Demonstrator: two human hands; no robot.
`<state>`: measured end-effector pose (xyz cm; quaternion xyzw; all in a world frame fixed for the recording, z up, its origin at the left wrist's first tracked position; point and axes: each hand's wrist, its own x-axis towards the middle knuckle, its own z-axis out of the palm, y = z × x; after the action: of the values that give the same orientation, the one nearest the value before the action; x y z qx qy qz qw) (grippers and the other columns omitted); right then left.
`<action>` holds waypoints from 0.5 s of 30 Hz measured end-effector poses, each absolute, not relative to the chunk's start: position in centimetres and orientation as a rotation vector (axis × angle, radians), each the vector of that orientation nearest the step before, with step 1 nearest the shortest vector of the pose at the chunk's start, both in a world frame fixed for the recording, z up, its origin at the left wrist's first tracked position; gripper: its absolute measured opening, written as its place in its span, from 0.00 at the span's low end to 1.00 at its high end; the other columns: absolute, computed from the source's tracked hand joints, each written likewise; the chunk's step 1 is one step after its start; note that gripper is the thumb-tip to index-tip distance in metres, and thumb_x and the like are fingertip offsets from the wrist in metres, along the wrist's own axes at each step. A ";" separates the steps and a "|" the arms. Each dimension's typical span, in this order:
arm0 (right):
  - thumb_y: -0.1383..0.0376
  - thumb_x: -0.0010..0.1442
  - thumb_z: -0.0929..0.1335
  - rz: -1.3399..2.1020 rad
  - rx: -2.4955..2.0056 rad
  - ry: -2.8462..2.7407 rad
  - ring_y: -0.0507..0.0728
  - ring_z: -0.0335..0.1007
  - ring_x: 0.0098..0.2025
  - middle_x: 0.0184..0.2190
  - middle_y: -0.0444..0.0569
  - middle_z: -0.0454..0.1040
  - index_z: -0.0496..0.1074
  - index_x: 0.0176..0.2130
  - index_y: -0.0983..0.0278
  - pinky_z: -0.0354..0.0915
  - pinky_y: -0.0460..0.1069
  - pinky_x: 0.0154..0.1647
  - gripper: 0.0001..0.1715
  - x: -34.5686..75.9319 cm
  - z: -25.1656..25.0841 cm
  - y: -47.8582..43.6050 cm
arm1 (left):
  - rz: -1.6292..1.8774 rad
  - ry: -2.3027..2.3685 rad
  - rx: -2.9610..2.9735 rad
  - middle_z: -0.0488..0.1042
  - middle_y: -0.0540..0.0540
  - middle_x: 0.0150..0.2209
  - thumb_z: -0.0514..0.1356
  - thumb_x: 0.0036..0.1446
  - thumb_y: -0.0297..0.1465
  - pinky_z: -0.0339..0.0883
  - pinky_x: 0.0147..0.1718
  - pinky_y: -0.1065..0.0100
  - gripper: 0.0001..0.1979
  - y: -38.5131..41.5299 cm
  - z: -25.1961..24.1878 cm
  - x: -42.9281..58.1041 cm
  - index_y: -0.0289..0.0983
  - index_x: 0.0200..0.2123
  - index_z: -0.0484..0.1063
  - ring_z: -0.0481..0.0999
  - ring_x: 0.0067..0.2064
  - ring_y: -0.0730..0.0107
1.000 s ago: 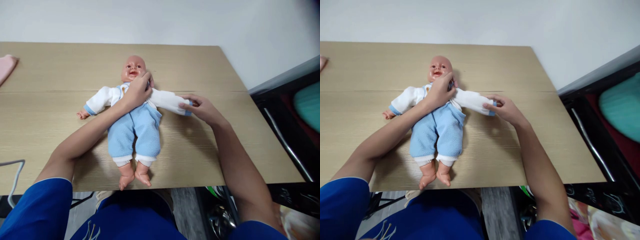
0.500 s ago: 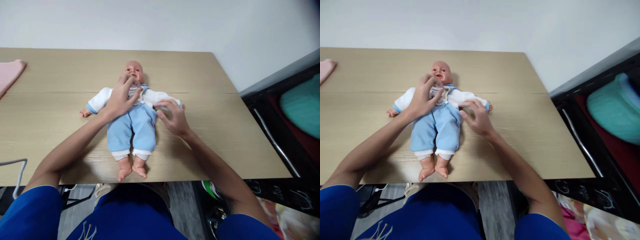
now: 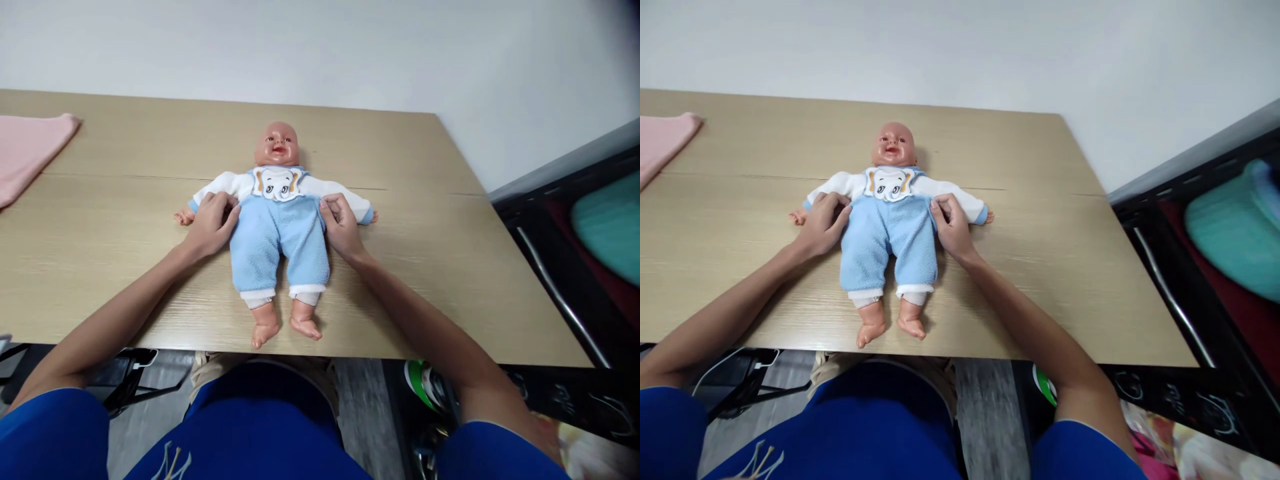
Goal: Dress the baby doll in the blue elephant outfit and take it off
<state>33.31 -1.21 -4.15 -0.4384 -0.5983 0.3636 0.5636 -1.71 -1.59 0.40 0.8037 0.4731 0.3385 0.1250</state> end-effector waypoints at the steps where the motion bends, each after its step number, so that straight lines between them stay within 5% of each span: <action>1: 0.33 0.72 0.73 0.801 -1.048 -1.401 0.57 0.73 0.39 0.35 0.41 0.72 0.70 0.44 0.55 0.72 0.52 0.48 0.31 33.3 -4.2 -1.3 | 0.982 1.350 2.317 0.80 0.39 0.46 0.54 0.82 0.49 0.69 0.57 0.46 0.18 -1.5 0.2 -1.8 0.42 0.45 0.69 0.75 0.51 0.48; 8: 0.46 0.79 0.69 0.378 -1.335 -1.434 0.60 0.75 0.41 0.39 0.47 0.78 0.73 0.44 0.55 0.74 0.56 0.50 0.17 33.8 -5.1 -1.1 | 1.123 1.297 1.987 0.70 0.46 0.40 0.55 0.79 0.63 0.72 0.43 0.53 0.27 -0.3 -1.3 -1.8 0.44 0.48 0.62 0.70 0.38 0.60; 15: 0.55 0.79 0.69 0.060 -1.255 -1.663 0.70 0.77 0.59 0.57 0.59 0.81 0.75 0.59 0.57 0.71 0.70 0.68 0.14 32.8 -0.4 -6.3 | 1.123 1.083 1.774 0.69 0.47 0.42 0.64 0.76 0.58 0.71 0.45 0.57 0.25 -0.4 -2.2 -0.8 0.44 0.47 0.64 0.70 0.41 0.61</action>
<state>32.77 -6.31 -0.41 -0.5200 -0.6891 0.0248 0.5041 -0.81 -0.36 -2.21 0.6947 0.4240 0.4397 0.3799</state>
